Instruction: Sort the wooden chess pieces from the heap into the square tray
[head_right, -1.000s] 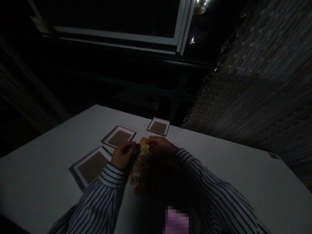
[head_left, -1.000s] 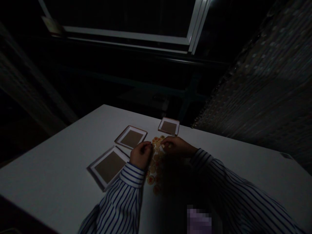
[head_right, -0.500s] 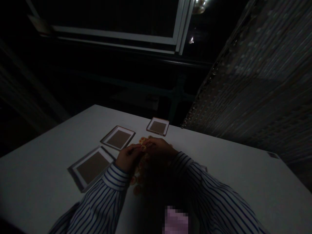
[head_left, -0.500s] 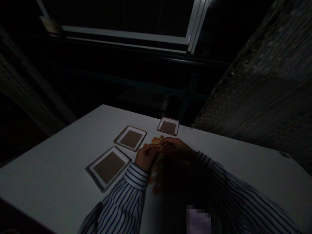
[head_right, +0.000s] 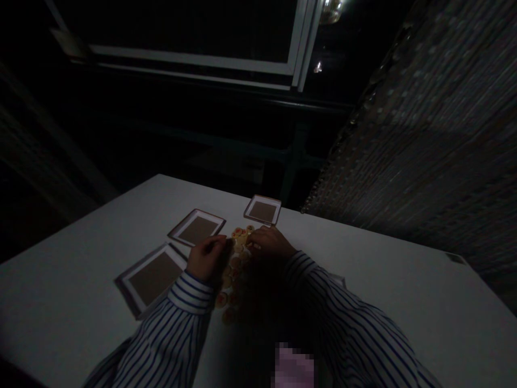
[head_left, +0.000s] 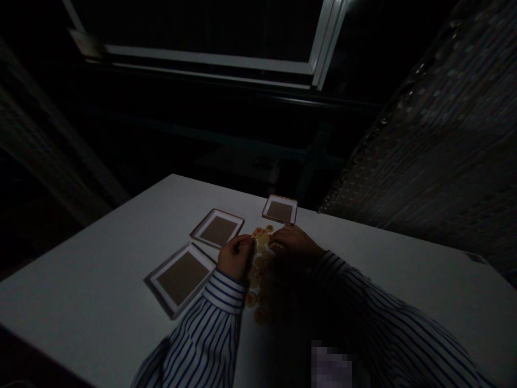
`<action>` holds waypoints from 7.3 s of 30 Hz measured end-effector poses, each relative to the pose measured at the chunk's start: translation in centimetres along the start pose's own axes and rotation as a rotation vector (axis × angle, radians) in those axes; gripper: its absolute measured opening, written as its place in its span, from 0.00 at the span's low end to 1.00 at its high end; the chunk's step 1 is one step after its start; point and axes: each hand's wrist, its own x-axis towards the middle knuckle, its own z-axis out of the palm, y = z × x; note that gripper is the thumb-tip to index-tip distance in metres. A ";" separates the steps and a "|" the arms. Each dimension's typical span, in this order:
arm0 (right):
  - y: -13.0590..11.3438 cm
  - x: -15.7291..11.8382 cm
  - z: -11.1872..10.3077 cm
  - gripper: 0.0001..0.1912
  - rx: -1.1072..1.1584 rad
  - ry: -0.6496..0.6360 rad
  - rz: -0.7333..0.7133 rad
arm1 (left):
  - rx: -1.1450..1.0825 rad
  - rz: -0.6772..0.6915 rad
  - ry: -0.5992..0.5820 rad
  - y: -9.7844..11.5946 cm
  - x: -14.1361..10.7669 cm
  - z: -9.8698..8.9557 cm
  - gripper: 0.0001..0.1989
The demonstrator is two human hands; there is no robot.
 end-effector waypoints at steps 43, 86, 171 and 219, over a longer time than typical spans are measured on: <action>-0.4 7.6 1.1 0.12 -0.087 -0.084 0.199 | 0.113 0.011 0.079 0.2 0.3 -0.7 0.15; 4.6 -1.1 -1.8 0.15 0.240 -0.059 0.260 | 0.453 0.341 -0.369 1.7 5.2 4.4 0.14; 0.7 -15.7 -4.9 0.13 0.674 0.241 0.330 | -0.032 0.044 -0.297 5.0 -9.1 11.7 0.10; 0.9 -15.1 -4.3 0.11 0.331 0.100 0.240 | -0.025 -0.056 -0.337 3.8 -10.3 11.9 0.09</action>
